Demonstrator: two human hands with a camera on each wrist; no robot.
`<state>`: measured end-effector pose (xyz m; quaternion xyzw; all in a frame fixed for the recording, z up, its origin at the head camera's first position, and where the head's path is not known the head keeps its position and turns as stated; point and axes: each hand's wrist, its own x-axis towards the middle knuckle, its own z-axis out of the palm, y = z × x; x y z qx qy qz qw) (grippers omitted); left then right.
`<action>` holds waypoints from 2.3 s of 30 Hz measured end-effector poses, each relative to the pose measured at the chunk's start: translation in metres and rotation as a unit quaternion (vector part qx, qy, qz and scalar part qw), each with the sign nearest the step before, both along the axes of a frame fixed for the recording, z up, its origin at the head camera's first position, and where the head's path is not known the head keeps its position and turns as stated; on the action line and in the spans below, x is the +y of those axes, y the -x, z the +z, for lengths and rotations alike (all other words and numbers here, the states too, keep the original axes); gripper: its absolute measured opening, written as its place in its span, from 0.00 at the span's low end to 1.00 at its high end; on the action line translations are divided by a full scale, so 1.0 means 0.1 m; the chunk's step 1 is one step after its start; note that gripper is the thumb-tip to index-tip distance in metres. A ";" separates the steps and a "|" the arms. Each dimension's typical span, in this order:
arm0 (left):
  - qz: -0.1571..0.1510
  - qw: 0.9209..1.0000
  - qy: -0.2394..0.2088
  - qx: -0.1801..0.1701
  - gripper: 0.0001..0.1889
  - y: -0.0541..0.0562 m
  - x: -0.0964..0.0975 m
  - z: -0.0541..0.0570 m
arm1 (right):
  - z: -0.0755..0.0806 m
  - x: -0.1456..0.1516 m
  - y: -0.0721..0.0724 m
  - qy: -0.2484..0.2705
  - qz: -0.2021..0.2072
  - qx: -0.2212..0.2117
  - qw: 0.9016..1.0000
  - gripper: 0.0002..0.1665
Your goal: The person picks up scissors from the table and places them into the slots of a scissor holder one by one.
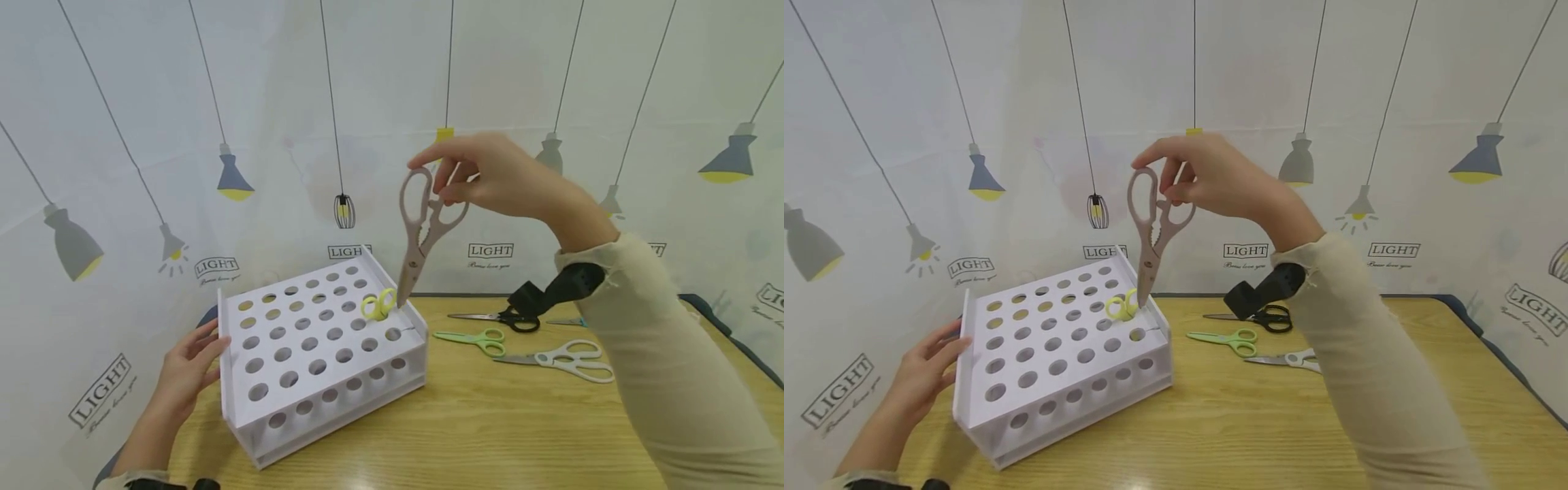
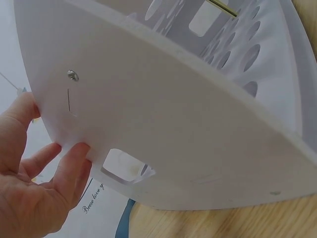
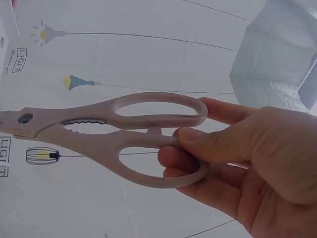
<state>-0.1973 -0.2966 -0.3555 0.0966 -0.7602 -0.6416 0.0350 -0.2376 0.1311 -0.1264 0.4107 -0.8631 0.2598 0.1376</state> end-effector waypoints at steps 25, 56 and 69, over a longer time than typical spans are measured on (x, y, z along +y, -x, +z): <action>0.005 1.000 -0.024 0.018 0.37 -0.08 0.04 0.00 | -0.41 -0.99 0.24 -0.016 0.091 -0.081 0.992 0.26; 0.001 1.000 -0.017 0.007 0.38 -0.09 0.08 0.04 | -0.85 -1.40 0.30 -0.073 0.122 -0.092 0.986 0.25; 0.000 0.999 -0.040 0.010 0.38 -0.07 0.10 0.04 | -0.96 -1.35 0.30 -0.048 0.120 -0.111 0.985 0.23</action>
